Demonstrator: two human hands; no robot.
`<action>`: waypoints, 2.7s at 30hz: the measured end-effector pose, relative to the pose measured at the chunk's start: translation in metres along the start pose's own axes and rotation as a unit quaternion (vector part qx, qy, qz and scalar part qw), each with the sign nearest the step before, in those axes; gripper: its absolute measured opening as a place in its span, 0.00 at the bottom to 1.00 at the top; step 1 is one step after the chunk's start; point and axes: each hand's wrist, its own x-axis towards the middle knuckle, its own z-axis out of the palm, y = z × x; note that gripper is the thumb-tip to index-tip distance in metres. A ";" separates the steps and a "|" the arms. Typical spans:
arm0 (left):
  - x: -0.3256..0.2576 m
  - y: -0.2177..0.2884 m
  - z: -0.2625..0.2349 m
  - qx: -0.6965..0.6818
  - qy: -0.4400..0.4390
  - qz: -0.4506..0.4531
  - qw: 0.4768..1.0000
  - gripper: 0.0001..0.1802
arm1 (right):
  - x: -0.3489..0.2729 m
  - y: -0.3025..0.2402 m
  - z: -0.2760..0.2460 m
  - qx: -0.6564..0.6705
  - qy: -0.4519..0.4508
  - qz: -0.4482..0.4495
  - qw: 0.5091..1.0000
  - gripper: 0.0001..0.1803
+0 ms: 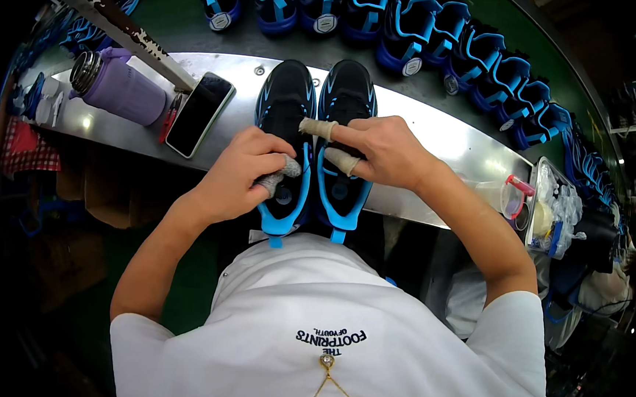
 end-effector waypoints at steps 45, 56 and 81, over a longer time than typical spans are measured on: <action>0.051 0.119 0.135 -0.669 0.113 -0.329 0.657 0.18 | -0.064 0.040 0.005 0.121 0.137 -0.031 0.983 0.30; 0.058 0.125 0.151 -0.661 0.106 -0.323 0.669 0.18 | -0.079 0.050 0.018 0.029 0.161 -0.078 0.983 0.30; 0.100 0.170 0.169 -0.702 0.085 -0.330 0.626 0.18 | -0.085 0.130 0.019 0.140 0.180 0.113 0.967 0.20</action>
